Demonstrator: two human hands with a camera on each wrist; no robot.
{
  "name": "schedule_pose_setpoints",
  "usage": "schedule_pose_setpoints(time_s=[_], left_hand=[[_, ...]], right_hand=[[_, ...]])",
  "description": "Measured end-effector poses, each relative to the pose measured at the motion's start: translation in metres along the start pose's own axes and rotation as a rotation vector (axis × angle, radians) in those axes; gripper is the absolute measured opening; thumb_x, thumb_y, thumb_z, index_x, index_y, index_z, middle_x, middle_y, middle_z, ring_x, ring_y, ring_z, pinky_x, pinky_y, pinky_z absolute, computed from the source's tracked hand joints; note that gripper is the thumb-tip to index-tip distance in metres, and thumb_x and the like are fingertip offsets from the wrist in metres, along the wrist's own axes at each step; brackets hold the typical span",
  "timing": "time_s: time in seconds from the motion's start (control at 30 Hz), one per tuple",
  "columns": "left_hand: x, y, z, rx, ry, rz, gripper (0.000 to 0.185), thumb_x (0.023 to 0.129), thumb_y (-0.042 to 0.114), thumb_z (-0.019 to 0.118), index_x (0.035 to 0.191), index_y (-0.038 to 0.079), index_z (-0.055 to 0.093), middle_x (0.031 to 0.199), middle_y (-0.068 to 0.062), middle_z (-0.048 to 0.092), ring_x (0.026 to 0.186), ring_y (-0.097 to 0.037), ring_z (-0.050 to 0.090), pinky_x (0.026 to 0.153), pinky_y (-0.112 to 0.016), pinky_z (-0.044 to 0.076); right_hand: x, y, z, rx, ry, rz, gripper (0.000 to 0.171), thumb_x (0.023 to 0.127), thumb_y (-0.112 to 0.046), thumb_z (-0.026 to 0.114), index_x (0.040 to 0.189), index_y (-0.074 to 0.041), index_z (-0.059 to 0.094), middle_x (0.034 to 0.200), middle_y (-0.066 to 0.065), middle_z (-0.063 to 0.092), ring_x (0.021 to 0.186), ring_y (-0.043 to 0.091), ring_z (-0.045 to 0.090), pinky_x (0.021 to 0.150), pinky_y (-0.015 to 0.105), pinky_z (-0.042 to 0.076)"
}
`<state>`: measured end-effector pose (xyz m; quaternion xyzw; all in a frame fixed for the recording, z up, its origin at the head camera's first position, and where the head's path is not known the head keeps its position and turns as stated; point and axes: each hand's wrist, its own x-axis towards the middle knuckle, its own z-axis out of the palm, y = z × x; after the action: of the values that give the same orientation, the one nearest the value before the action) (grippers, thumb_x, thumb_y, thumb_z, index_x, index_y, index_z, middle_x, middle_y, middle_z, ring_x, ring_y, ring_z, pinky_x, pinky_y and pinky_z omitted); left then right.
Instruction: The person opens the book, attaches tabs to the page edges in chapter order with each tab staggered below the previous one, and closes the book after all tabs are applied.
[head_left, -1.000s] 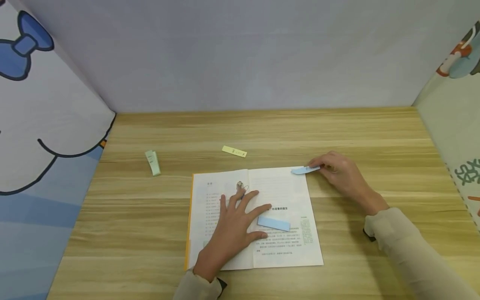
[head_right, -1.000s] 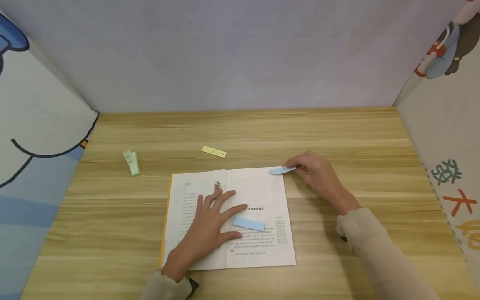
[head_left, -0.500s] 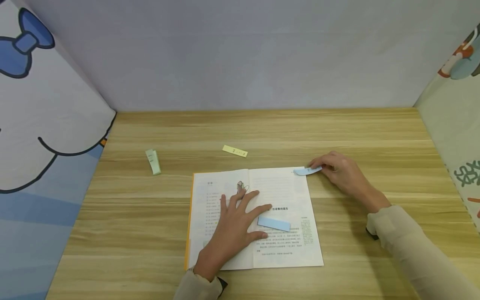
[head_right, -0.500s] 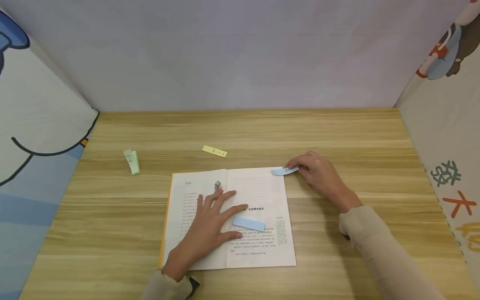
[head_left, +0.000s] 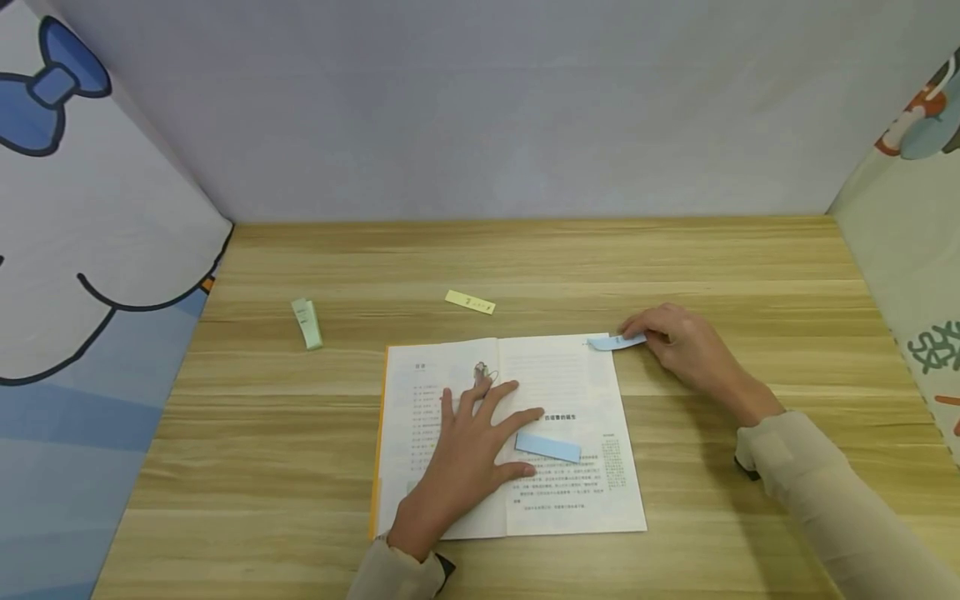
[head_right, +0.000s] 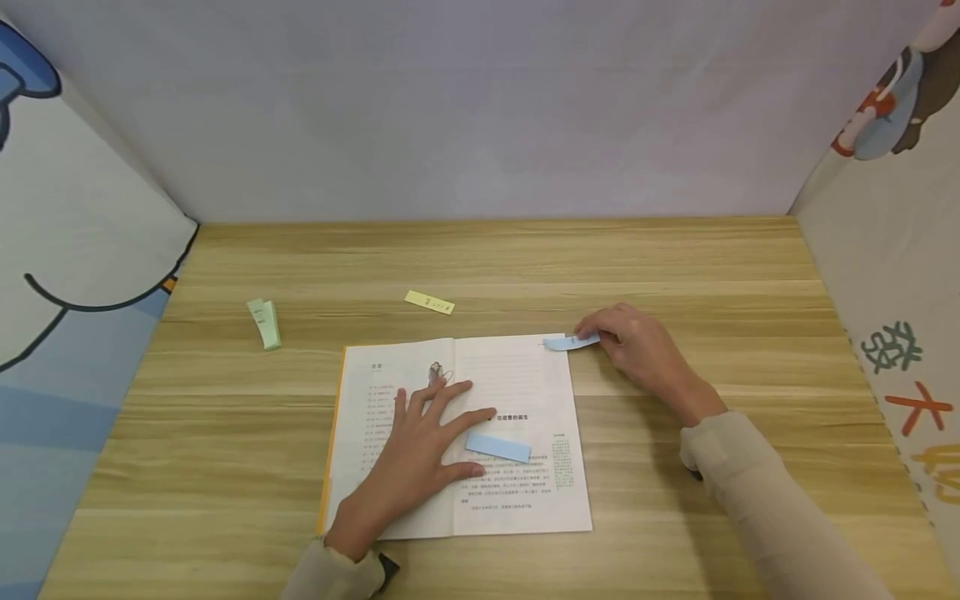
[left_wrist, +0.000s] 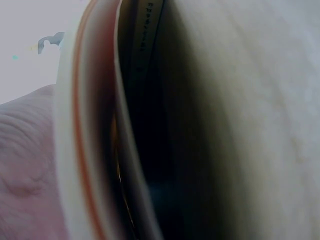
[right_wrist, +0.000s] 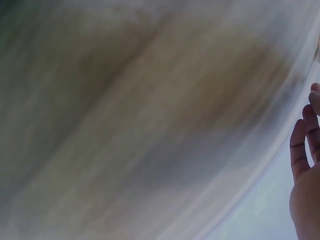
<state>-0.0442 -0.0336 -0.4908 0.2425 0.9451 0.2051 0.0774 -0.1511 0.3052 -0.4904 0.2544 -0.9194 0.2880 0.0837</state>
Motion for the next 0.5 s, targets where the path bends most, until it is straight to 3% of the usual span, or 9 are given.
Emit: schedule_pose_setpoints(time_s=[0.2, 0.5], left_hand=[[0.0010, -0.0009, 0.0014, 0.001, -0.001, -0.005, 0.071, 0.080, 0.052, 0.083, 0.146, 0.040, 0.059, 0.165, -0.004, 0.041, 0.155, -0.040, 0.030, 0.116, -0.083, 0.018], [0.0013, -0.0014, 0.0032, -0.001, -0.006, -0.014, 0.072, 0.080, 0.051, 0.084, 0.146, 0.040, 0.059, 0.165, -0.003, 0.040, 0.156, -0.038, 0.029, 0.117, -0.083, 0.017]], right_hand=[[0.0001, 0.0022, 0.0014, -0.003, -0.012, -0.004, 0.032, 0.086, 0.017, 0.072, 0.097, -0.012, 0.079, 0.107, 0.001, 0.080, 0.100, 0.021, 0.071, 0.088, 0.021, 0.052], [-0.0007, 0.0044, 0.0038, -0.031, -0.036, -0.065, 0.035, 0.086, 0.018, 0.070, 0.100, -0.012, 0.081, 0.108, 0.005, 0.078, 0.105, 0.028, 0.072, 0.089, 0.047, 0.058]])
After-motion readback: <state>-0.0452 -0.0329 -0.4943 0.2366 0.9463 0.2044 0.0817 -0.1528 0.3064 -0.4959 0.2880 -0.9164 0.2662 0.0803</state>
